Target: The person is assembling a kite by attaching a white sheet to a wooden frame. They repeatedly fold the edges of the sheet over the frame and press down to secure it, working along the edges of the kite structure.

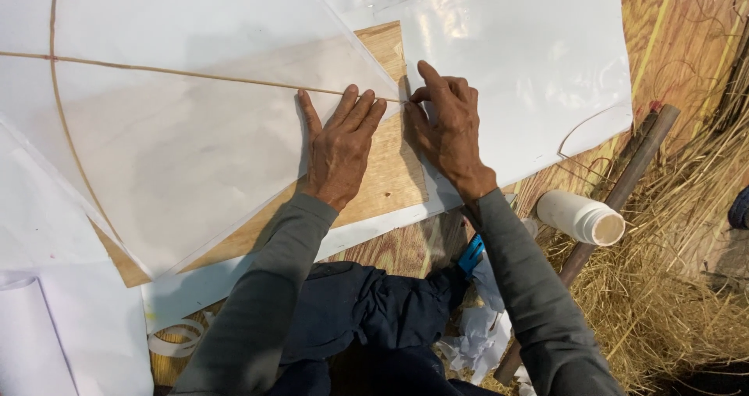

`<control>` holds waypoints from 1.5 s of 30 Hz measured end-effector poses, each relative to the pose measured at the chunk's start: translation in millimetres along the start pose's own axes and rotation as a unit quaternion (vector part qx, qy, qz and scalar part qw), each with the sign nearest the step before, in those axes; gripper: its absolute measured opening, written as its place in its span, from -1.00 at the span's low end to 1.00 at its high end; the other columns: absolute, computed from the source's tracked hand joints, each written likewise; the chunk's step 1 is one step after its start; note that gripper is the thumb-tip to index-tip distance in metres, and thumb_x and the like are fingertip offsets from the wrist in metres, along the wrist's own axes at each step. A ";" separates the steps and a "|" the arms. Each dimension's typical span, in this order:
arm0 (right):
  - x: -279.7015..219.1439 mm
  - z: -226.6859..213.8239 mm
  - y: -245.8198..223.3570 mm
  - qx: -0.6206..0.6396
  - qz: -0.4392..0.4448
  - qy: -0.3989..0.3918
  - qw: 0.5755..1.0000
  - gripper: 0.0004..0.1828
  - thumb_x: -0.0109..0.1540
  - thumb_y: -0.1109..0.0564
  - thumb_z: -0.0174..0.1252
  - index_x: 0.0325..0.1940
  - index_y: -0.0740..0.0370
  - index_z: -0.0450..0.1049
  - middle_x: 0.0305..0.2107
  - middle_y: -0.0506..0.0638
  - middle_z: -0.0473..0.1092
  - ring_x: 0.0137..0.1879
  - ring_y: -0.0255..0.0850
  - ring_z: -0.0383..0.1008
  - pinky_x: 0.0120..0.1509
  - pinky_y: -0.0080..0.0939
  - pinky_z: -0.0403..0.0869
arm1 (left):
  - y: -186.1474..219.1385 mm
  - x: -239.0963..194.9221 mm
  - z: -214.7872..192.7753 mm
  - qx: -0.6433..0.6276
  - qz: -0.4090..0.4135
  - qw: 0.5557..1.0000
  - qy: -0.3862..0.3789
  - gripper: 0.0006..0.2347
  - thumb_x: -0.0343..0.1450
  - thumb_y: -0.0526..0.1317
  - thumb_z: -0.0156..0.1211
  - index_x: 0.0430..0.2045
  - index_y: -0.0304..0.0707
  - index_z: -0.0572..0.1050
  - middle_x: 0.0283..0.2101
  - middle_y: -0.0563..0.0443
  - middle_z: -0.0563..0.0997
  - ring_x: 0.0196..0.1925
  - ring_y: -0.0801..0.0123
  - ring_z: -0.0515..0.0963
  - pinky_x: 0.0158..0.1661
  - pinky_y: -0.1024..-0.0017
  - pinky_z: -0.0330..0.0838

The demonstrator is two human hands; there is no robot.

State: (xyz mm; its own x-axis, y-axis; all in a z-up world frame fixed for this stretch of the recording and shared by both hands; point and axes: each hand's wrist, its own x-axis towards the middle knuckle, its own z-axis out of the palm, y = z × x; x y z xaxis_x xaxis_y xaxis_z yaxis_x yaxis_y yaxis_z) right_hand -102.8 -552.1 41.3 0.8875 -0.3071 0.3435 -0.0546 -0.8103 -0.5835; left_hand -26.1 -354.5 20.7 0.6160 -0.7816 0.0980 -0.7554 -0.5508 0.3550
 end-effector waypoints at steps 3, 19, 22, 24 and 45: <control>9.4 -8.8 0.3 0.020 -0.008 -0.033 0.999 -0.26 0.21 0.35 0.37 0.47 0.23 0.31 -0.28 0.06 0.58 0.07 0.03 0.46 0.21 0.11 0.30 | -0.3 0.3 1.0 -0.007 0.000 1.000 -0.003 -0.59 0.60 -0.29 0.18 0.39 0.03 0.37 0.45 0.04 0.42 0.57 0.19 0.19 0.42 -0.59 -0.52; 94.6 -34.0 -13.2 0.063 0.270 -0.277 0.920 -0.08 -0.09 0.26 0.62 0.15 0.24 0.14 -0.43 0.04 0.50 -0.36 -0.09 0.53 -0.35 -0.07 0.50 | -5.6 1.3 -10.2 -0.088 0.049 0.995 -0.003 -0.56 0.57 -0.46 0.11 0.41 -0.27 0.31 0.47 -0.14 0.39 0.57 -0.03 0.23 0.34 -0.61 -0.58; 96.9 -35.4 -8.8 0.058 0.259 -0.281 0.922 0.03 -0.12 0.26 0.65 0.23 0.21 0.10 -0.46 0.04 0.49 -0.39 -0.08 0.53 -0.38 -0.06 0.52 | -5.3 5.1 -12.8 -0.093 0.053 0.994 0.025 -0.58 0.55 -0.45 0.18 0.36 -0.29 0.40 0.41 -0.15 0.48 0.53 -0.07 0.32 0.33 -0.62 -0.54; 90.3 -42.2 -8.3 0.075 0.231 -0.284 0.928 0.08 -0.11 0.26 0.65 0.29 0.22 0.08 -0.49 0.06 0.49 -0.41 -0.06 0.55 -0.39 -0.06 0.53 | -4.7 3.2 -13.0 -0.095 0.050 0.994 0.023 -0.58 0.55 -0.44 0.20 0.36 -0.28 0.40 0.41 -0.13 0.48 0.53 -0.05 0.32 0.33 -0.63 -0.54; 55.3 -34.1 -26.0 0.144 0.277 -0.141 0.940 -0.17 0.16 0.18 0.45 0.38 0.26 0.12 -0.36 -0.08 0.51 -0.24 -0.26 0.50 -0.11 -0.19 0.47 | -8.6 -0.5 -0.2 -0.063 0.046 0.997 -0.006 -0.58 0.67 -0.28 0.00 0.49 -0.15 0.21 0.53 -0.01 0.31 0.62 0.13 0.13 0.35 -0.56 -0.65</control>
State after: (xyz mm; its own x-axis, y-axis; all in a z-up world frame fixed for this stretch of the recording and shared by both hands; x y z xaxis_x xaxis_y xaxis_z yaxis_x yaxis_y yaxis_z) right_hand -67.9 -565.0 100.5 0.8477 -0.4641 -0.2570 -0.4542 -0.3846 -0.8036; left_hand -19.8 -349.3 17.8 0.5420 -0.8310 0.1256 -0.7743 -0.4357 0.4589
